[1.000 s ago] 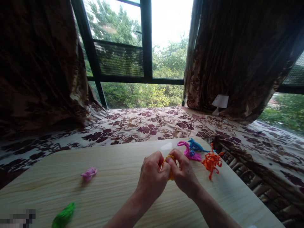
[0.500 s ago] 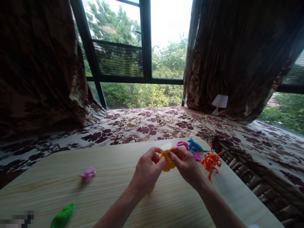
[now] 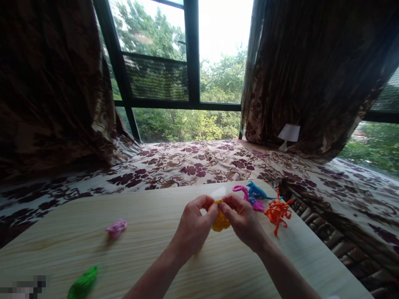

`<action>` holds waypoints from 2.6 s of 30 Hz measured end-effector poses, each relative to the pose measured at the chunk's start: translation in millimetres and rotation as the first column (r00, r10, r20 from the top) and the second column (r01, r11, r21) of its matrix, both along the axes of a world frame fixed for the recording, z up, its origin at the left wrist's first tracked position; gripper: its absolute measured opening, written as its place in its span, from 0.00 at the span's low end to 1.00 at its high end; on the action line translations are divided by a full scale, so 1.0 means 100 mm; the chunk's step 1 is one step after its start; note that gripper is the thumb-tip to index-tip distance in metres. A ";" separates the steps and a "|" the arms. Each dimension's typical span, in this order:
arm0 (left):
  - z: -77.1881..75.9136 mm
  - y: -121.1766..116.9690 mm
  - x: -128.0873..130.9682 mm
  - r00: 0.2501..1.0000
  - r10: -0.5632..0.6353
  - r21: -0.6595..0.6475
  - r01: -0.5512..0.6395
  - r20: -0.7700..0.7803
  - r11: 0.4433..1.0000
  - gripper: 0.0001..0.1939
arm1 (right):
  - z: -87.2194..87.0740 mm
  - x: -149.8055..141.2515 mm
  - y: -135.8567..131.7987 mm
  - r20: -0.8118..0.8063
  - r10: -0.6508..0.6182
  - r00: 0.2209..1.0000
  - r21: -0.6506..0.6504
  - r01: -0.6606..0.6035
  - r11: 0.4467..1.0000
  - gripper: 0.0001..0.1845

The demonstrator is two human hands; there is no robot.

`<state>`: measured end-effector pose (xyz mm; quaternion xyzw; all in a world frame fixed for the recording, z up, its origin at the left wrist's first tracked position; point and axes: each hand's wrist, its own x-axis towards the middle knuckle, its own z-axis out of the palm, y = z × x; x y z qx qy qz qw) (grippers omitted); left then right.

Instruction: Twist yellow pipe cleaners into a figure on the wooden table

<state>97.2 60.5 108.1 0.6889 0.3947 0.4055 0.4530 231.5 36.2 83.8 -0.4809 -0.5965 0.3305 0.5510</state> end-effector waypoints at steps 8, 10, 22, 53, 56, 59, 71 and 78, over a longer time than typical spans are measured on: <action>-0.15 -0.08 0.06 0.926 0.309 0.362 -0.217 -0.218 0.906 0.11 | 0.02 -0.11 -0.08 0.158 -0.132 0.979 0.103 0.117 0.988 0.07; -0.16 -0.07 0.06 0.912 0.347 0.395 -0.242 -0.219 0.886 0.11 | 0.01 -0.12 -0.07 0.208 -0.208 0.956 0.167 0.175 0.970 0.07; -0.05 0.00 0.01 0.993 0.065 0.221 -0.042 -0.097 0.974 0.08 | 0.04 0.07 0.01 0.111 -0.063 0.992 0.072 0.055 0.996 0.04; -0.03 0.00 0.02 0.995 0.103 0.166 -0.100 -0.007 0.981 0.09 | 0.00 0.04 0.04 -0.058 -0.042 0.997 0.035 0.045 0.998 0.09; -0.01 -0.02 0.01 0.999 0.035 0.096 -0.034 -0.005 0.995 0.09 | 0.02 0.03 0.00 -0.048 -0.006 0.999 0.019 0.007 1.000 0.08; 0.00 -0.05 0.01 0.994 0.043 0.172 -0.026 -0.098 0.985 0.09 | 0.01 -0.01 -0.03 -0.079 -0.001 0.997 0.012 0.002 1.000 0.06; -0.14 -0.02 0.07 0.991 0.126 0.099 -0.130 0.043 0.987 0.12 | -0.01 -0.01 0.04 -0.254 0.015 0.967 -0.024 -0.021 0.999 0.10; -0.07 0.02 0.02 0.996 0.088 0.144 -0.084 -0.015 0.986 0.11 | -0.05 0.05 0.06 -0.117 -0.036 0.993 0.002 0.036 0.999 0.09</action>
